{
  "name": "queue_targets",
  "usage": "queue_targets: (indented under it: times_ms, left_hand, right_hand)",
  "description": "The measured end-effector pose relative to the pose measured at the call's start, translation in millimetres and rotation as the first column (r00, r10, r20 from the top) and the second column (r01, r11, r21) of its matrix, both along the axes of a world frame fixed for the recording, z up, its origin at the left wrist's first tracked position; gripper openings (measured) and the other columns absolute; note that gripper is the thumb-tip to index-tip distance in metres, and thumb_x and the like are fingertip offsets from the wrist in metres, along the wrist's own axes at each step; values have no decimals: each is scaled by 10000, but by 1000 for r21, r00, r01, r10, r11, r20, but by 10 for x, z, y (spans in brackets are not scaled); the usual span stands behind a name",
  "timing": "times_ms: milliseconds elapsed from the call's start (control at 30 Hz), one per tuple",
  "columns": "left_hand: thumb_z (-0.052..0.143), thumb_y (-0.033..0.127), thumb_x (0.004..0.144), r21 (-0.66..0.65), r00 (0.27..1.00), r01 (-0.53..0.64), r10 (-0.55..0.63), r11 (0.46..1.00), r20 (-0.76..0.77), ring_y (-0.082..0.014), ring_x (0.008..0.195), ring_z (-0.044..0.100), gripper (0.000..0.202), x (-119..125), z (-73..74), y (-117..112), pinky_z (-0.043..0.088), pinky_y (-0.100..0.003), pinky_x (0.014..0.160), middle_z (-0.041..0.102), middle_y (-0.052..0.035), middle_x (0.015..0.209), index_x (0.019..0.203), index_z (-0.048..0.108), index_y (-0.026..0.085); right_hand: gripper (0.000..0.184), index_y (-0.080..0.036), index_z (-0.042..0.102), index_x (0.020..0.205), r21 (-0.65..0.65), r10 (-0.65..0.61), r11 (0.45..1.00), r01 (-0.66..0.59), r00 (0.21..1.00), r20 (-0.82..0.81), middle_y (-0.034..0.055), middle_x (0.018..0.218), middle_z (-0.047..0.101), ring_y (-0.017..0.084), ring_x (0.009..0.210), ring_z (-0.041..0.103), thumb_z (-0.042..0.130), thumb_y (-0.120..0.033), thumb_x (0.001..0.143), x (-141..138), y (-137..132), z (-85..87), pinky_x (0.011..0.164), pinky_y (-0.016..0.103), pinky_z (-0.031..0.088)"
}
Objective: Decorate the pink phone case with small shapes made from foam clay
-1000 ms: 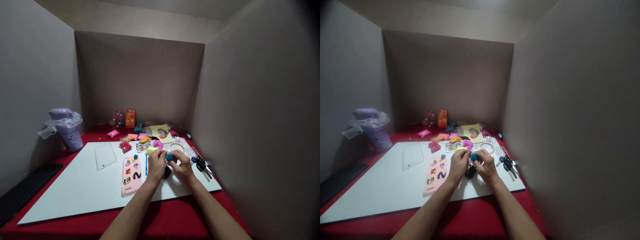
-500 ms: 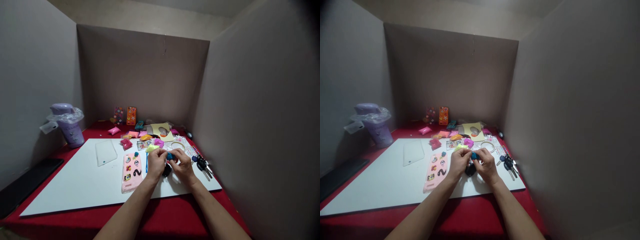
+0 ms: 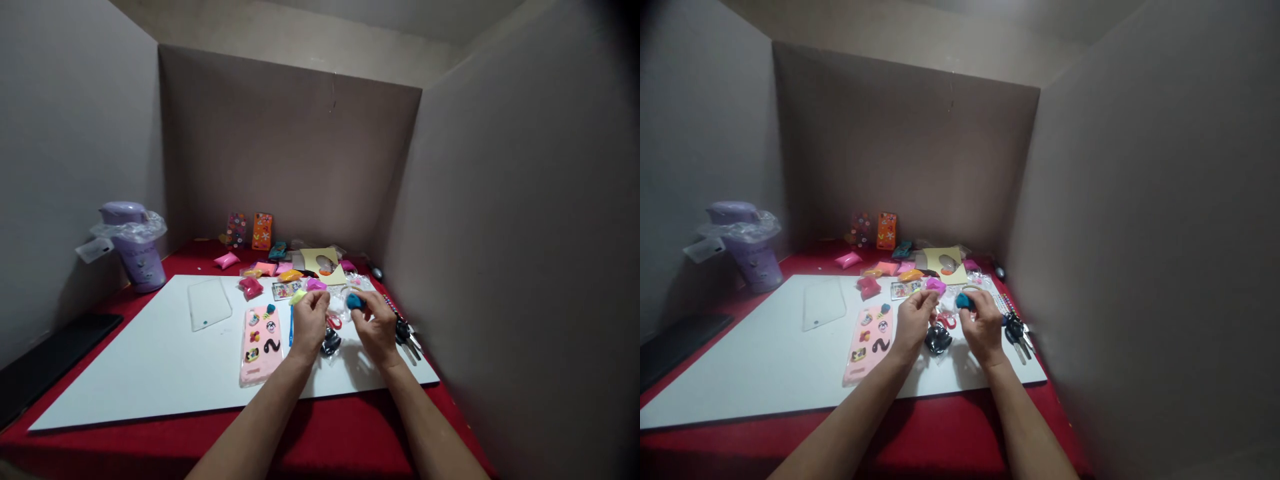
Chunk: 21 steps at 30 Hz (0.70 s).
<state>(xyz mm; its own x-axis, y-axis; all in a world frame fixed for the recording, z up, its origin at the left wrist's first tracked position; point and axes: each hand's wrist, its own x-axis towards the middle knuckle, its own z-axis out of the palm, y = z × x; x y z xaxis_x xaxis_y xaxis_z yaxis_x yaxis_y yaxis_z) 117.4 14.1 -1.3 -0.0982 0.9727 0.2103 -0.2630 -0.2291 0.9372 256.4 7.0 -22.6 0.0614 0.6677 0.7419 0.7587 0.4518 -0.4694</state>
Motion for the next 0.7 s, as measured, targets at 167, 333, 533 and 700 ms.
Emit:
queue_targets:
  times_ms: [167, 333, 533, 700]
  left_hand:
    - [610, 329, 791, 145, 998, -61, 57, 988, 34, -79, 561, 481, 211, -203, 396, -143, 379, -176, 480, 575, -1, 711, 881, 608, 139]
    - [628, 341, 788, 285, 982, -150, 175, 947, -65, -102, 620, 526, 228, -607, 747, -217, 414, -199, 539, 606, -17, 758, 911, 611, 149]
    - [578, 331, 790, 347, 836, -289, 412, 892, -363, -162, 704, 590, 222, -1154, 579, 289, 462, -258, 619, 642, -45, 793, 898, 620, 142]
    - [512, 344, 813, 404, 750, -336, 501, 851, -431, -185, 720, 602, 226, -1381, 456, 599, 453, -272, 638, 639, -49, 765, 861, 608, 144]
  right_hand:
    - [299, -212, 601, 1018, -118, -158, 979, 167, 984, 80, 52, 983, 647, 203, 858, 593, 475, -163, 751, 131, 51, 36, 741, 294, 432]
    - [194, -240, 615, 910, -242, -187, 942, 231, 963, 192, 18, 856, 671, 188, 768, 600, 497, -222, 757, 171, 23, 81, 666, 261, 380]
    - [188, -245, 639, 826, -403, -67, 896, 187, 954, 293, 9, 848, 660, 184, 801, 595, 537, -185, 680, 211, -16, 82, 636, 244, 345]
    - [284, -261, 649, 935, -489, 6, 860, 145, 956, 294, 2, 939, 674, 177, 829, 625, 539, -188, 684, 254, -11, 82, 659, 240, 387]
